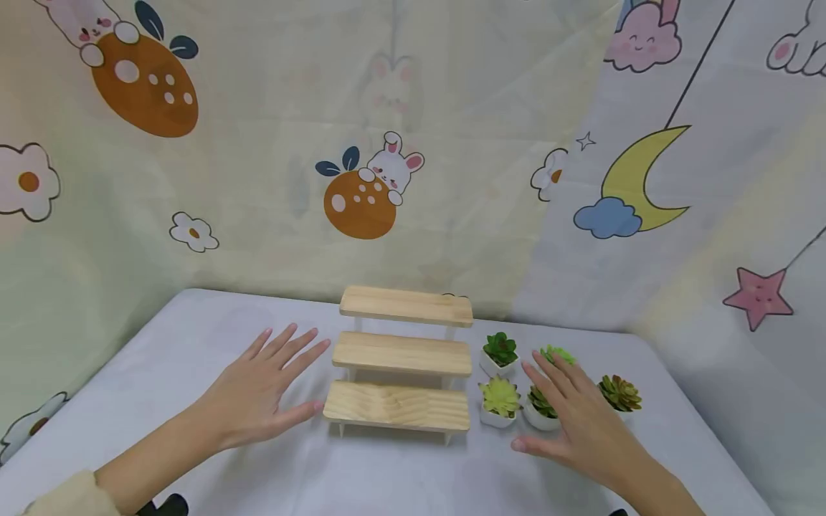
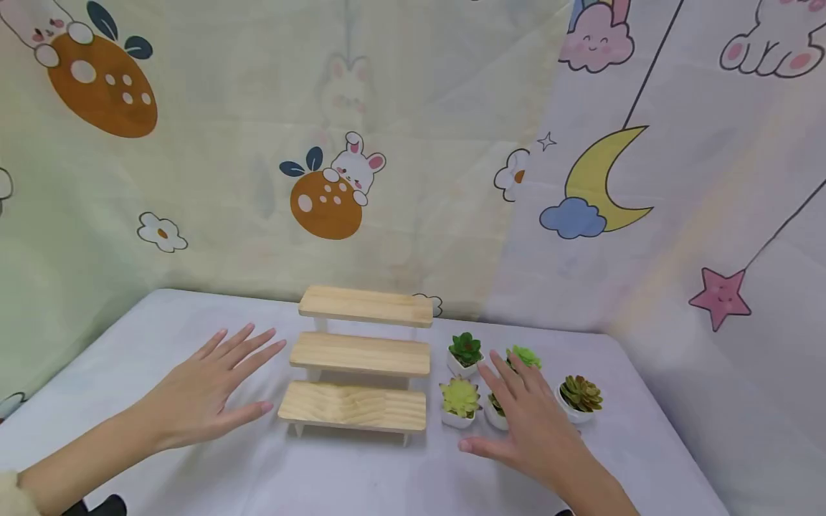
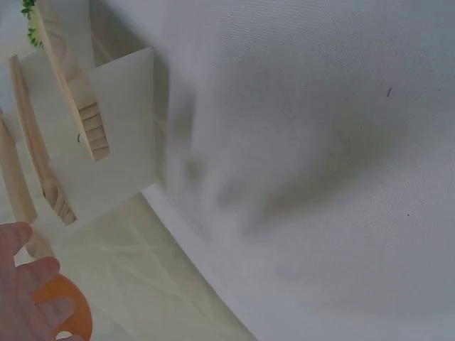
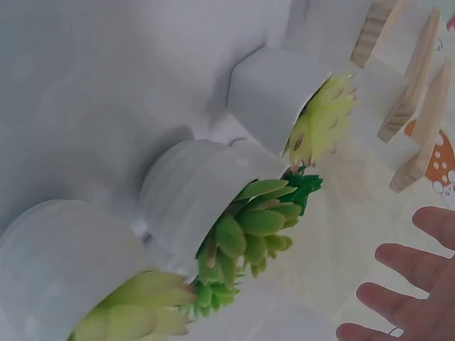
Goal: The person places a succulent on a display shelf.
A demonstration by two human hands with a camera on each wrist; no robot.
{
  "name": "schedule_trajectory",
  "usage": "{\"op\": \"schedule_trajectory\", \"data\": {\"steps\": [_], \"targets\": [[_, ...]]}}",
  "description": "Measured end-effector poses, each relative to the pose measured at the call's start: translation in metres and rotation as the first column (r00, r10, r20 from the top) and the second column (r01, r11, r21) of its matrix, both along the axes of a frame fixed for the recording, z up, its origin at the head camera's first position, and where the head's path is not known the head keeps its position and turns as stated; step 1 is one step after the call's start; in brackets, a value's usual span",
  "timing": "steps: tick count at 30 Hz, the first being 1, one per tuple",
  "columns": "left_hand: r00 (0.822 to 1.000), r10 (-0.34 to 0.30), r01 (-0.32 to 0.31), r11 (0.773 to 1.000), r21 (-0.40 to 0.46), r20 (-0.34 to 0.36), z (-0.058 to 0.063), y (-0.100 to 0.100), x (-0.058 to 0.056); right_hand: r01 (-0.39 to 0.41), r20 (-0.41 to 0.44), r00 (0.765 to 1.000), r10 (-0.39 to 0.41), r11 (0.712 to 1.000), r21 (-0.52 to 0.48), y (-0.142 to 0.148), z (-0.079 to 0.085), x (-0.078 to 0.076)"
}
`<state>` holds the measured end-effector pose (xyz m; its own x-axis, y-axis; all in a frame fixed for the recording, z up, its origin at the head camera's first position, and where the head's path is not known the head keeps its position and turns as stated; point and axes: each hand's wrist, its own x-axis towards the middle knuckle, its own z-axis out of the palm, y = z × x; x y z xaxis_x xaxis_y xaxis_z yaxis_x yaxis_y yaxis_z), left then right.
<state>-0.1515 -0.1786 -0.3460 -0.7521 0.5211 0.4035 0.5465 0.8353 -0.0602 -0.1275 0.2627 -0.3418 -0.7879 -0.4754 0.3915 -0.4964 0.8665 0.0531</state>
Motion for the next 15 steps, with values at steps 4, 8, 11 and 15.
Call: {"op": "schedule_trajectory", "data": {"steps": [4,8,11,15], "targets": [[0.999,0.004,-0.005,1.000,0.013,0.039,-0.002,0.001,0.000,0.042,0.049,0.998,-0.040,0.998,-0.038,0.006,-0.002,0.004],[0.997,0.022,-0.027,0.998,0.059,0.081,-0.005,-0.001,0.001,0.101,0.121,0.989,-0.090,0.991,-0.086,0.011,0.000,0.006],[0.991,0.035,-0.049,0.993,0.110,0.127,-0.008,-0.001,0.002,0.155,0.177,0.975,-0.134,0.982,-0.111,0.018,0.001,0.010],[0.978,0.066,-0.099,0.982,0.159,0.198,-0.011,0.001,0.006,0.225,0.263,0.947,-0.183,0.964,-0.140,0.031,-0.002,0.012]]}}
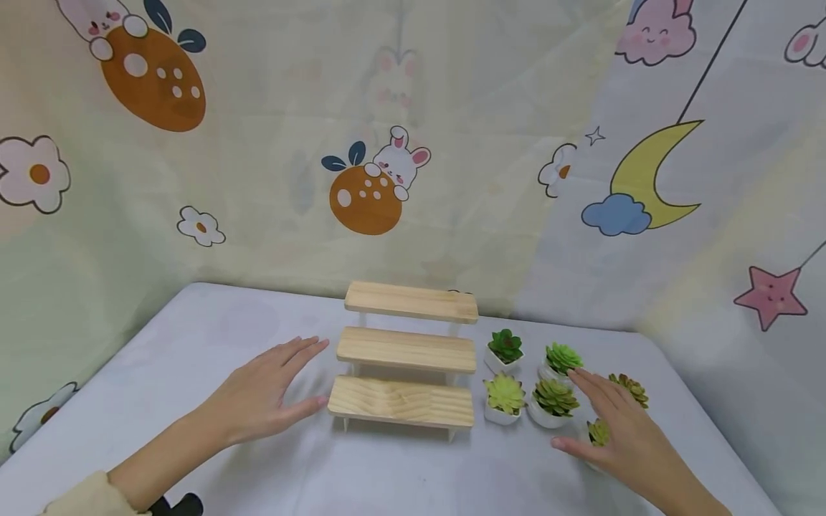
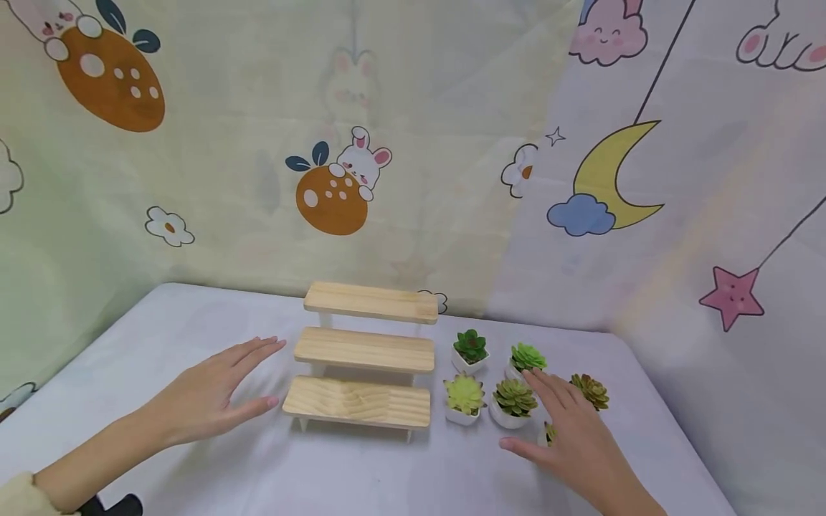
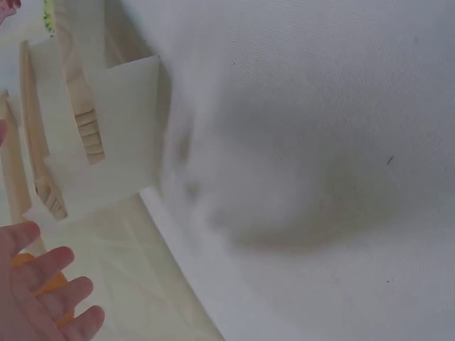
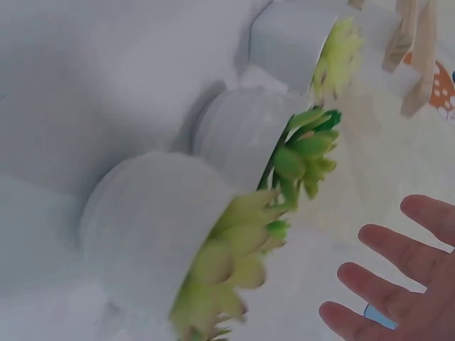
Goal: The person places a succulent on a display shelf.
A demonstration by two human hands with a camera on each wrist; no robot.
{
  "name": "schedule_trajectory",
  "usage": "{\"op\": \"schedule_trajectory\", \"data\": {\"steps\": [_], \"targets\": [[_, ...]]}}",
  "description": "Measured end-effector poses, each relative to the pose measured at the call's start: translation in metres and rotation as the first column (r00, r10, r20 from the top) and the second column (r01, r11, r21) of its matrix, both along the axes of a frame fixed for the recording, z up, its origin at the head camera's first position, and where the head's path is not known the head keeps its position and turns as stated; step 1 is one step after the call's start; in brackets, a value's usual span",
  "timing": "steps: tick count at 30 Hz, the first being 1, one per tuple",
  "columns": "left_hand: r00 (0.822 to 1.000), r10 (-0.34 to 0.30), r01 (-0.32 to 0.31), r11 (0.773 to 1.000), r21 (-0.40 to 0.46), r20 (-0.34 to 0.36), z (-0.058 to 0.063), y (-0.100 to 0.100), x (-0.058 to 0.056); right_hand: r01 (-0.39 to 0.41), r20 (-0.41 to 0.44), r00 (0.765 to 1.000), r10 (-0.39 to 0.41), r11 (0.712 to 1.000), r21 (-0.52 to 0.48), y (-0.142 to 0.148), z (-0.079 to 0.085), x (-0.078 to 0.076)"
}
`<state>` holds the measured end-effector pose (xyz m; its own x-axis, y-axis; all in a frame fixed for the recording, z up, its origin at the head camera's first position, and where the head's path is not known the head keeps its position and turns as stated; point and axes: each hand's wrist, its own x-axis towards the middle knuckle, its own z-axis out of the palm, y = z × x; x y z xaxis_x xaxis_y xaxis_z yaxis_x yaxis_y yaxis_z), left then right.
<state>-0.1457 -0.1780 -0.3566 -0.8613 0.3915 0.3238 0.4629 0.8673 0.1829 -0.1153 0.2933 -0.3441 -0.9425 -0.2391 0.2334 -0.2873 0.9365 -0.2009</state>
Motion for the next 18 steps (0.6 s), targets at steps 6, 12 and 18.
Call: {"op": "schedule_trajectory", "data": {"steps": [6,12,18], "targets": [[0.991,0.038,-0.050,0.995,0.087,0.131,-0.003,0.003,0.003,0.072,0.138,0.989,-0.061,0.995,-0.074,0.024,-0.008,0.002],[0.982,0.015,-0.046,0.986,0.160,0.189,-0.008,0.004,0.005,0.132,0.203,0.974,-0.102,0.982,-0.136,0.040,-0.016,0.005],[0.969,-0.075,0.004,0.956,0.292,0.233,-0.017,0.004,0.002,0.247,0.361,0.914,-0.187,0.961,-0.126,0.050,-0.019,0.004]]}}
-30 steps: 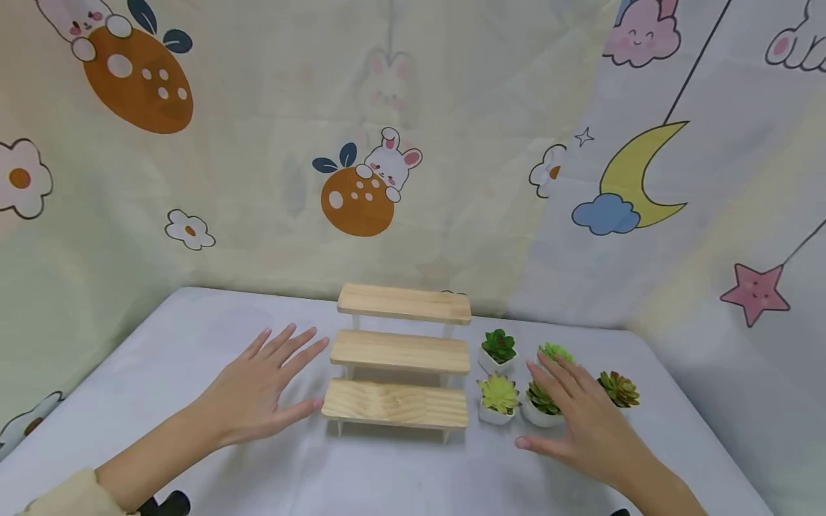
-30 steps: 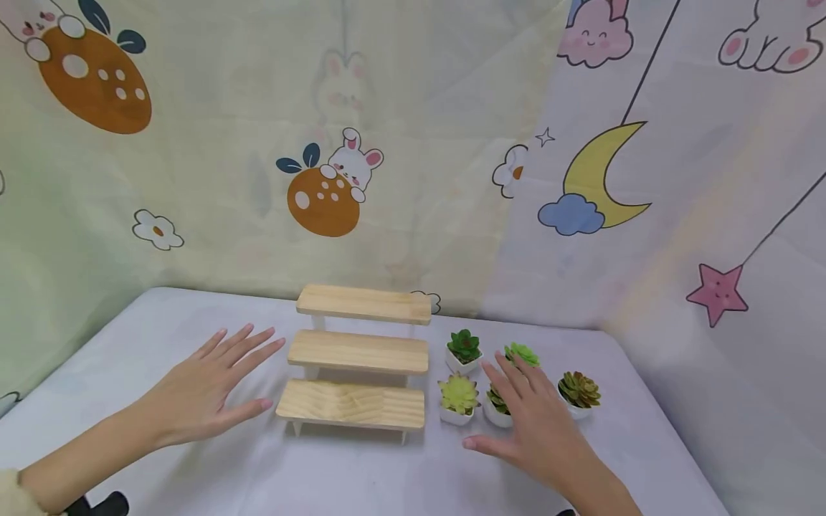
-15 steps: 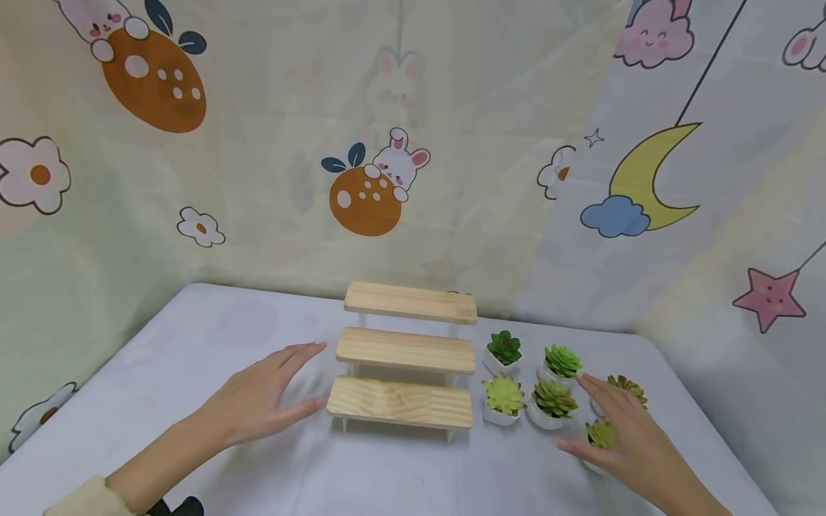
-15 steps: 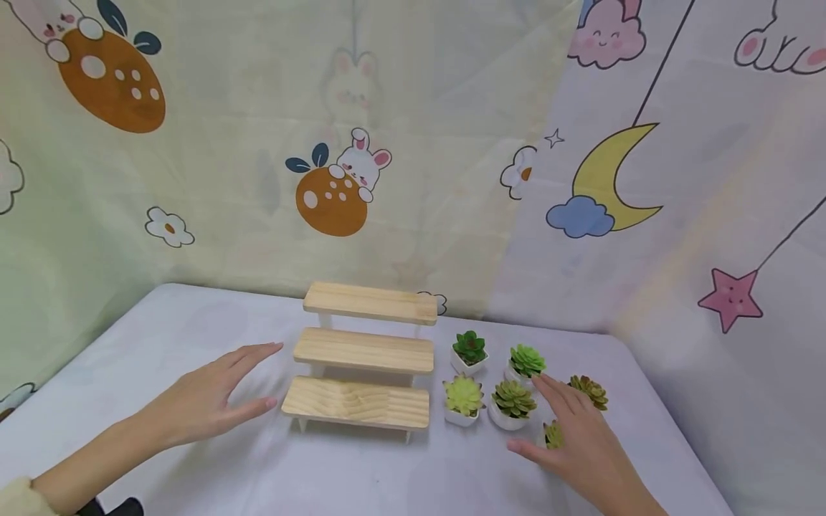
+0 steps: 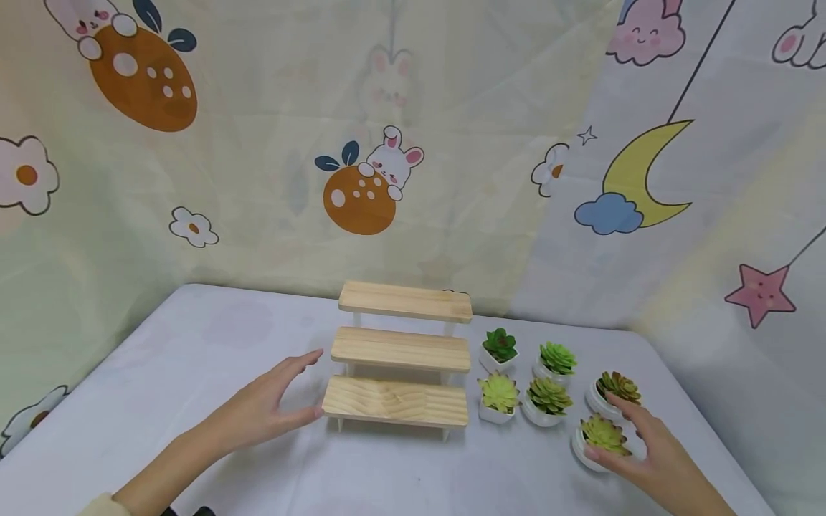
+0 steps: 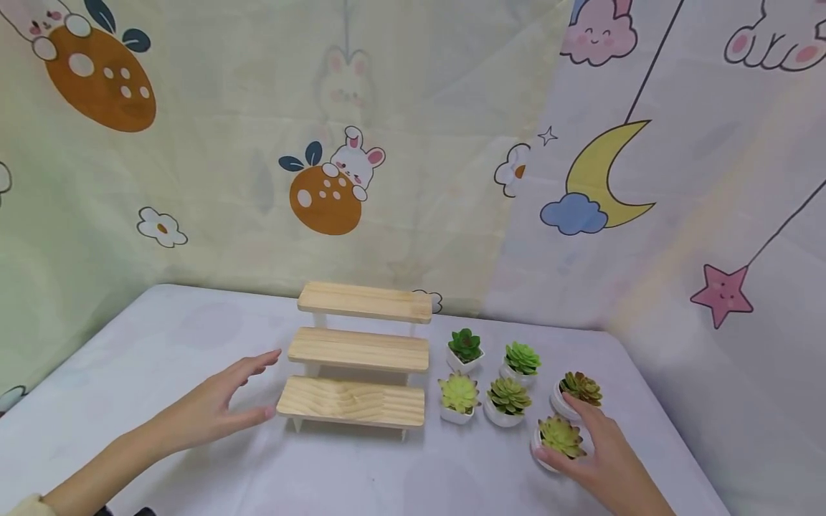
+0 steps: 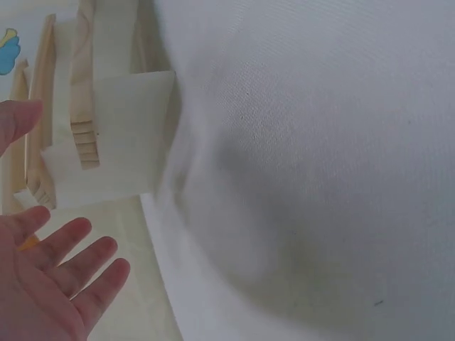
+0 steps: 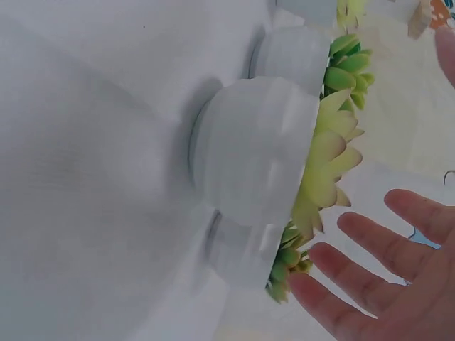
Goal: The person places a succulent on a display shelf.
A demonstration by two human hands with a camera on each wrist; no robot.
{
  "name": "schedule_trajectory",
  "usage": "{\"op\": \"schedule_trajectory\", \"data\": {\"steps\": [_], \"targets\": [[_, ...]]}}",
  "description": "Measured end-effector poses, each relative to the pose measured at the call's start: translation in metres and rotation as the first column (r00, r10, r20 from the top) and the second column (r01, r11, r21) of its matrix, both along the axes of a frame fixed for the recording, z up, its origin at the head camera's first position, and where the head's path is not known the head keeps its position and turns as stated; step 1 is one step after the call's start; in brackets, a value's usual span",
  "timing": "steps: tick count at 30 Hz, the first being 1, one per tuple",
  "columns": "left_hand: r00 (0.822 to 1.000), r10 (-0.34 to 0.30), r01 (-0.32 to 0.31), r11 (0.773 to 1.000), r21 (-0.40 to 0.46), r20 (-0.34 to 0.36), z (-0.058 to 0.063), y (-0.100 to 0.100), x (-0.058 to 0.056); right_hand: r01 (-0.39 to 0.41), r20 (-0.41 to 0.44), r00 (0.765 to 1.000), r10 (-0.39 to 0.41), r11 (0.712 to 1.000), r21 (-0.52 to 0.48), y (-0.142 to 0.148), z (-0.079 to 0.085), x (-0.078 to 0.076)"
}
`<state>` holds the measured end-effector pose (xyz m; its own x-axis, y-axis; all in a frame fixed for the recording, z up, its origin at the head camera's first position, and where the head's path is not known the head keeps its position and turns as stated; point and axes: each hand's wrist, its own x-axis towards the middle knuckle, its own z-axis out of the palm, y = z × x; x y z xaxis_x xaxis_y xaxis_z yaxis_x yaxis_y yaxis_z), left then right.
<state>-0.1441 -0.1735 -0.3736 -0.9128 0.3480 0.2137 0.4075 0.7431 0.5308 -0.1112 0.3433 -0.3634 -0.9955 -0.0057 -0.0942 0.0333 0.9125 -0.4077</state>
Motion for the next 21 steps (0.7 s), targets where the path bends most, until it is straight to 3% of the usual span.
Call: {"op": "schedule_trajectory", "data": {"steps": [11,16,21], "targets": [[0.987,-0.147,0.134,0.973,0.187,0.057,-0.020,0.002,-0.013,0.073,0.172,0.984,-0.050,0.989,-0.130,0.014,-0.015,0.007],[0.980,-0.171,0.138,0.955,0.262,0.105,-0.026,0.004,-0.016,0.117,0.235,0.969,-0.079,0.981,-0.153,0.013,-0.021,0.004],[0.966,-0.201,0.124,0.913,0.389,0.163,-0.032,0.006,-0.016,0.158,0.277,0.955,-0.103,0.970,-0.183,0.015,-0.030,0.000]]}}
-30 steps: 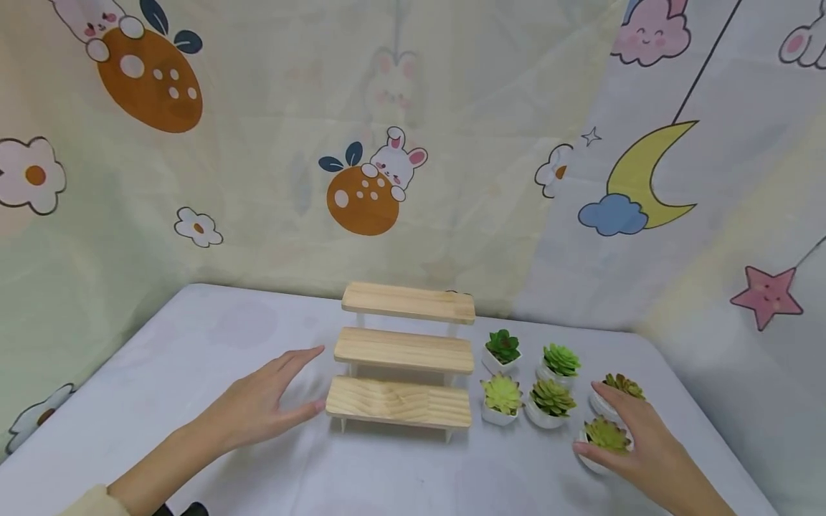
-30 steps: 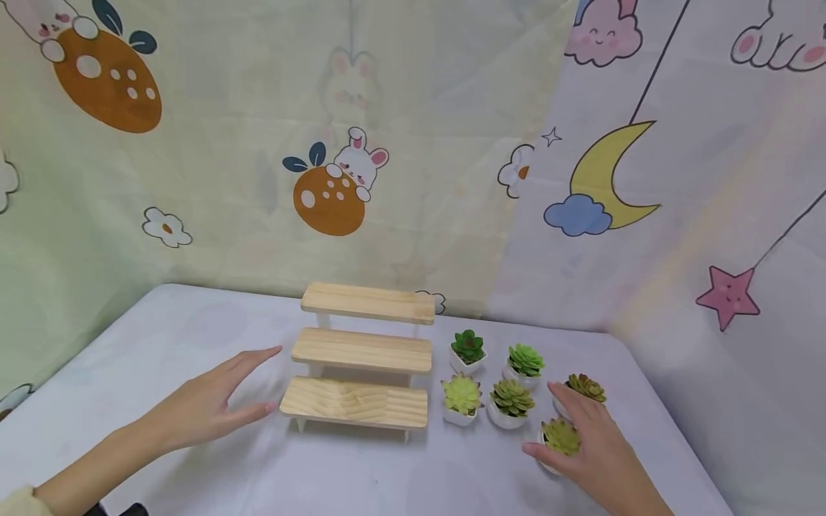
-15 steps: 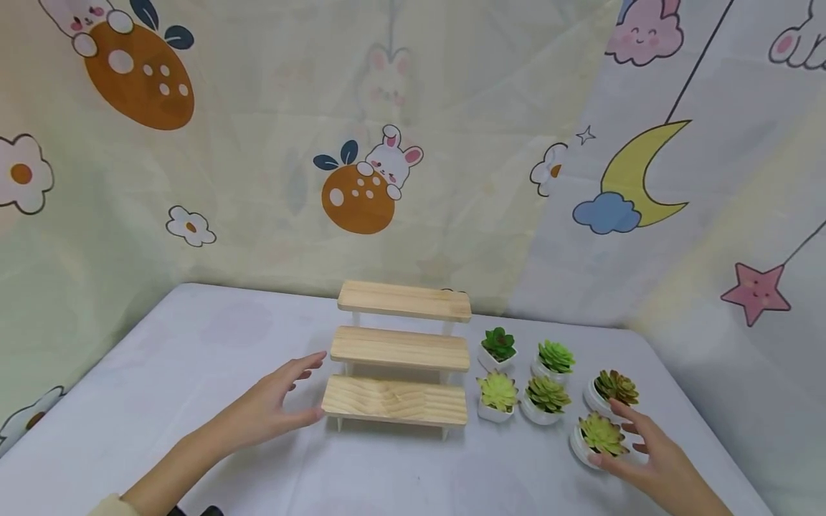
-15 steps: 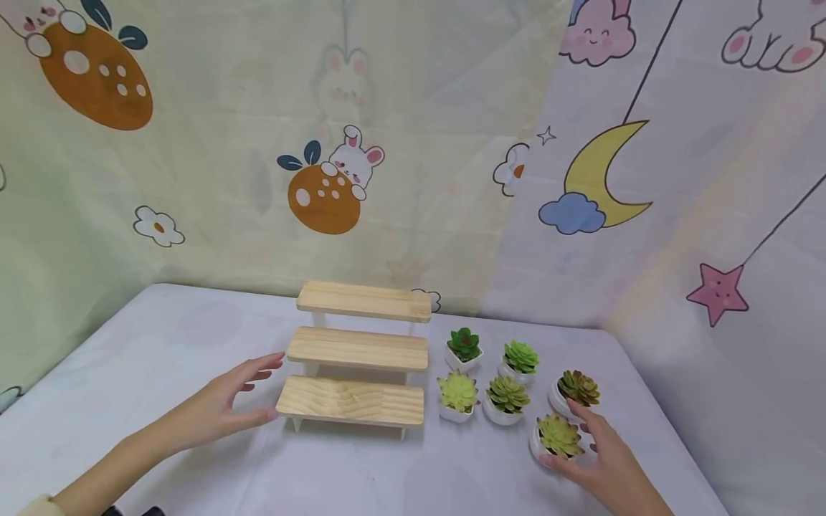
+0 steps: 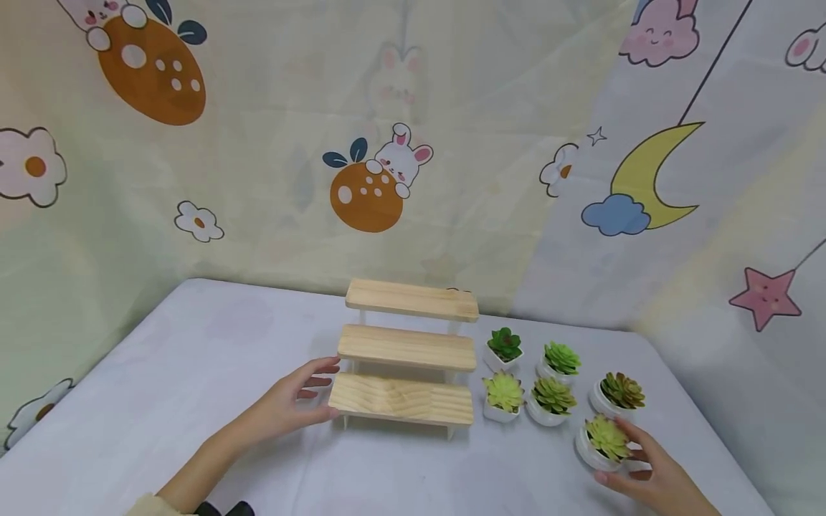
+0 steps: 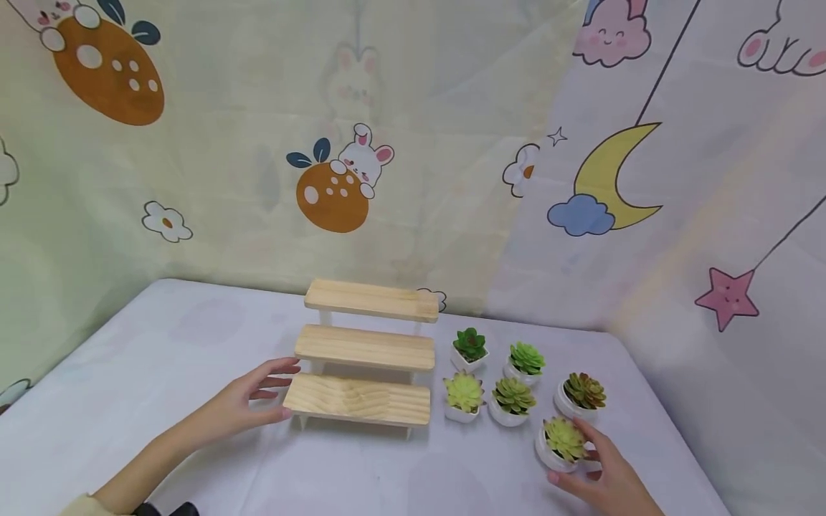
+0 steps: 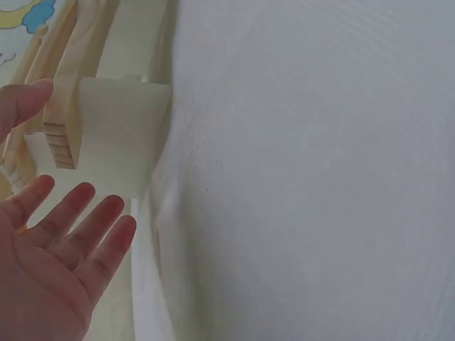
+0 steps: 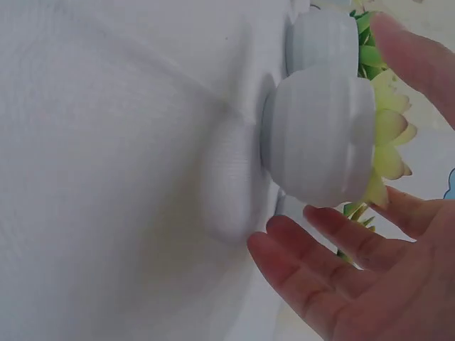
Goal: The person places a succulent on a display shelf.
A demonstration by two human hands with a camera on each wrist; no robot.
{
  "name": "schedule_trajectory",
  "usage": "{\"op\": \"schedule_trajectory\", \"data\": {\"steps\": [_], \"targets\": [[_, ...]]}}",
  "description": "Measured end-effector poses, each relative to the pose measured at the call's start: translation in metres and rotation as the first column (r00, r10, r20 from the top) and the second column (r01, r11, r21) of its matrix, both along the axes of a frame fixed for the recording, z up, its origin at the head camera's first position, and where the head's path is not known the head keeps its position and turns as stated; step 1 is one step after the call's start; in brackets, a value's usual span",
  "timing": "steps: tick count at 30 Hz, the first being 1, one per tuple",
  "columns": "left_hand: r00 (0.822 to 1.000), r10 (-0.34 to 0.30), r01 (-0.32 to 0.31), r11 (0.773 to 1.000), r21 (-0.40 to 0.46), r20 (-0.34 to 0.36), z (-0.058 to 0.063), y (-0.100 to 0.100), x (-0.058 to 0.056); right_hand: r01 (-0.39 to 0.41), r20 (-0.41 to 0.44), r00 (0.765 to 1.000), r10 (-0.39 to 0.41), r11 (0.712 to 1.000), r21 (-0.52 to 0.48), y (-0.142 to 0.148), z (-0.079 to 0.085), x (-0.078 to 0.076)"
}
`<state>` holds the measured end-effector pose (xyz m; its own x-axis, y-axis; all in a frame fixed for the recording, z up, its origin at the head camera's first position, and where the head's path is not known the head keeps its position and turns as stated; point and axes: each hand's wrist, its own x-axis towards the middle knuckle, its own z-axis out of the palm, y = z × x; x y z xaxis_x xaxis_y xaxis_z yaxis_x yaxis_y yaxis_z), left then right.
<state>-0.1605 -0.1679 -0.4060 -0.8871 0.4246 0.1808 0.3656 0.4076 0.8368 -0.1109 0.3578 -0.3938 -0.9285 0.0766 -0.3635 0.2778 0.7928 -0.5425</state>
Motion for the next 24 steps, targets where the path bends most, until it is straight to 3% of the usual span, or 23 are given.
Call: {"op": "schedule_trajectory", "data": {"steps": [8,11,18,24], "targets": [[0.993,-0.038,0.021,0.988,0.150,0.113,-0.009,0.002,-0.002,0.058,0.005,0.998,-0.058,0.998,0.000,0.015,-0.025,-0.004],[0.988,-0.045,0.017,0.984,0.180,0.149,-0.011,0.001,-0.001,0.066,0.005,0.998,-0.066,0.998,0.007,0.015,-0.025,-0.005],[0.987,-0.093,0.059,0.968,0.246,0.129,-0.015,0.002,0.000,0.070,-0.012,0.997,-0.070,0.997,0.012,0.008,-0.014,-0.003],[0.983,-0.079,0.036,0.967,0.253,0.164,-0.015,0.005,0.000,0.088,0.023,0.996,-0.088,0.996,0.018,0.010,-0.016,-0.005]]}}
